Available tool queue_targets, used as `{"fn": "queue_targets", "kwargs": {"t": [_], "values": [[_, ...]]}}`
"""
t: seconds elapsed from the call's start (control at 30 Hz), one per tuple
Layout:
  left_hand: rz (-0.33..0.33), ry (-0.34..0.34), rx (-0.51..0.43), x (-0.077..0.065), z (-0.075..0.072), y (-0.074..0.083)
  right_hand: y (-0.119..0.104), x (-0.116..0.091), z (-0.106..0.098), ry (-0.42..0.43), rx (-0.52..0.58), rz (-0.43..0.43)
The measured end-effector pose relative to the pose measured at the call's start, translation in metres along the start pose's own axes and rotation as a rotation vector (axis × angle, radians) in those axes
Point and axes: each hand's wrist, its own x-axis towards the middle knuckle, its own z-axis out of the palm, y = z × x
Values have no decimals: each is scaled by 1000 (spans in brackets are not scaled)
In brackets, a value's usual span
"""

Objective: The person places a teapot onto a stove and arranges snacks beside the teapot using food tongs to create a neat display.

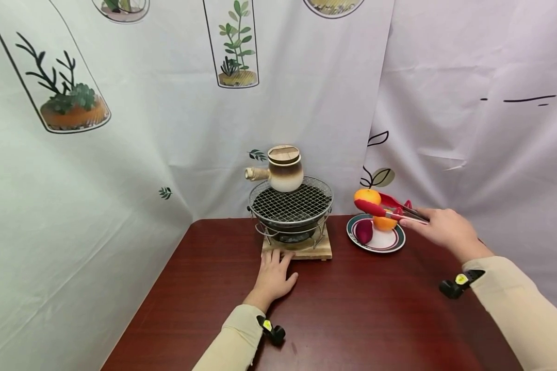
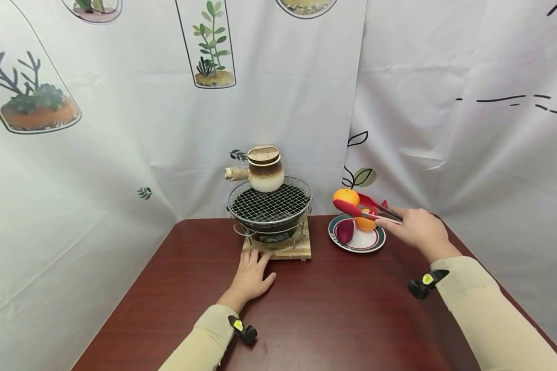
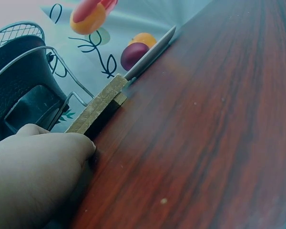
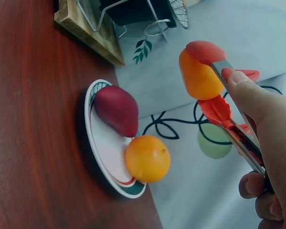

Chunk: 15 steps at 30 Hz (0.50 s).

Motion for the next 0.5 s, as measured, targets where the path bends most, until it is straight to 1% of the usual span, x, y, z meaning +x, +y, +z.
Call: {"fn": "queue_targets", "kwargs": {"t": [0.17, 0.5], "values": [[6, 9, -5, 0, 0, 0, -8, 4, -7, -32, -5, -2], [5, 17, -8, 0, 0, -1, -24, 13, -12, -5, -14, -38]]}}
